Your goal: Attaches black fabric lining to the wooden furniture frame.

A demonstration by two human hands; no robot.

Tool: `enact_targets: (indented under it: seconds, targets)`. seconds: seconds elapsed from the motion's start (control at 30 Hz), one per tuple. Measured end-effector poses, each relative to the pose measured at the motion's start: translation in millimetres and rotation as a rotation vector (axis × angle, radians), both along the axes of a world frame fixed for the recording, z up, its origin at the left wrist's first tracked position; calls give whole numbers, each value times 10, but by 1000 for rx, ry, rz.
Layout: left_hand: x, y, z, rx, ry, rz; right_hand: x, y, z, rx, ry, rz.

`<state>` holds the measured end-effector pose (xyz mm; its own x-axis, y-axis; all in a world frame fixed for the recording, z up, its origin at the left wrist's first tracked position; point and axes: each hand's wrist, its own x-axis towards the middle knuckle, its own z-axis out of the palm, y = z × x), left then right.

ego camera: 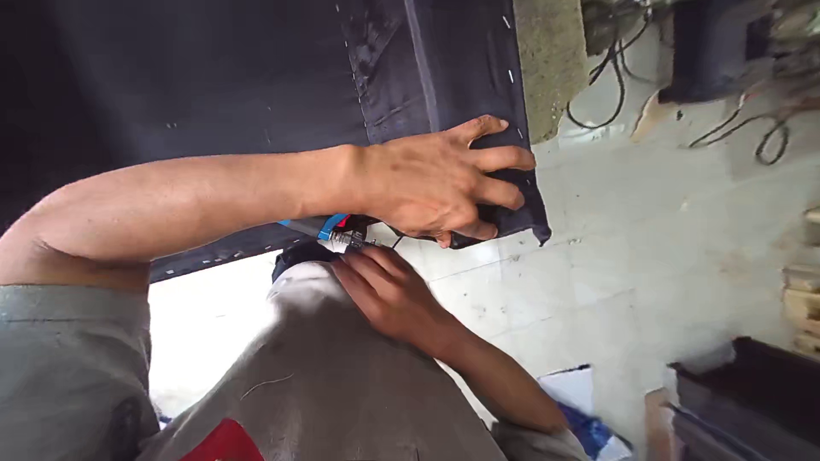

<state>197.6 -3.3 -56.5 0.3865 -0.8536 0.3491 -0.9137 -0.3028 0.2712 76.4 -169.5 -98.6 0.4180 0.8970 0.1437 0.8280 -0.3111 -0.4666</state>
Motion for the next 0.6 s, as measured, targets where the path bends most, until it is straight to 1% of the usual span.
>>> enact_targets:
  seconds: [0.07, 0.1, 0.13, 0.17, 0.23, 0.27, 0.33, 0.4, 0.43, 0.5, 0.53, 0.57, 0.6]
  targets:
    - [114, -2, 72, 84, 5, -76, -124, 586, -746, -129, 43, -82]
    - [152, -8, 94, 101, -7, -96, -142, 829, -1020, -192, 53, -131]
    - [174, -13, 111, 116, -11, -109, -154, 1026, -1198, -242, 60, -178]
    - [194, -19, 126, 130, -12, -119, -149, 1187, -1278, -290, 93, -216]
    - [230, -41, 127, 133, -17, -140, -128, 1382, -1259, -340, 216, -263]
    - [247, -54, 128, 138, -26, -154, -116, 1411, -1185, -349, 302, -271]
    - [283, -80, 126, 142, -54, -165, -139, 1319, -870, -328, 483, -268]
    - [309, -83, 104, 134, -50, -180, -271, 1005, -345, -243, 630, -261]
    - [311, -70, 88, 133, -33, -190, -357, 766, -53, -155, 680, -259]
    - [340, -64, 59, 106, -30, -207, -511, 240, 488, 71, 661, -319]
    - [349, -65, 43, 92, -33, -208, -581, -19, 761, 144, 635, -378]
    - [348, -65, 27, 82, -36, -205, -643, -251, 1031, 177, 608, -459]
    - [344, -63, 18, 81, -36, -202, -697, -441, 1272, 165, 552, -569]
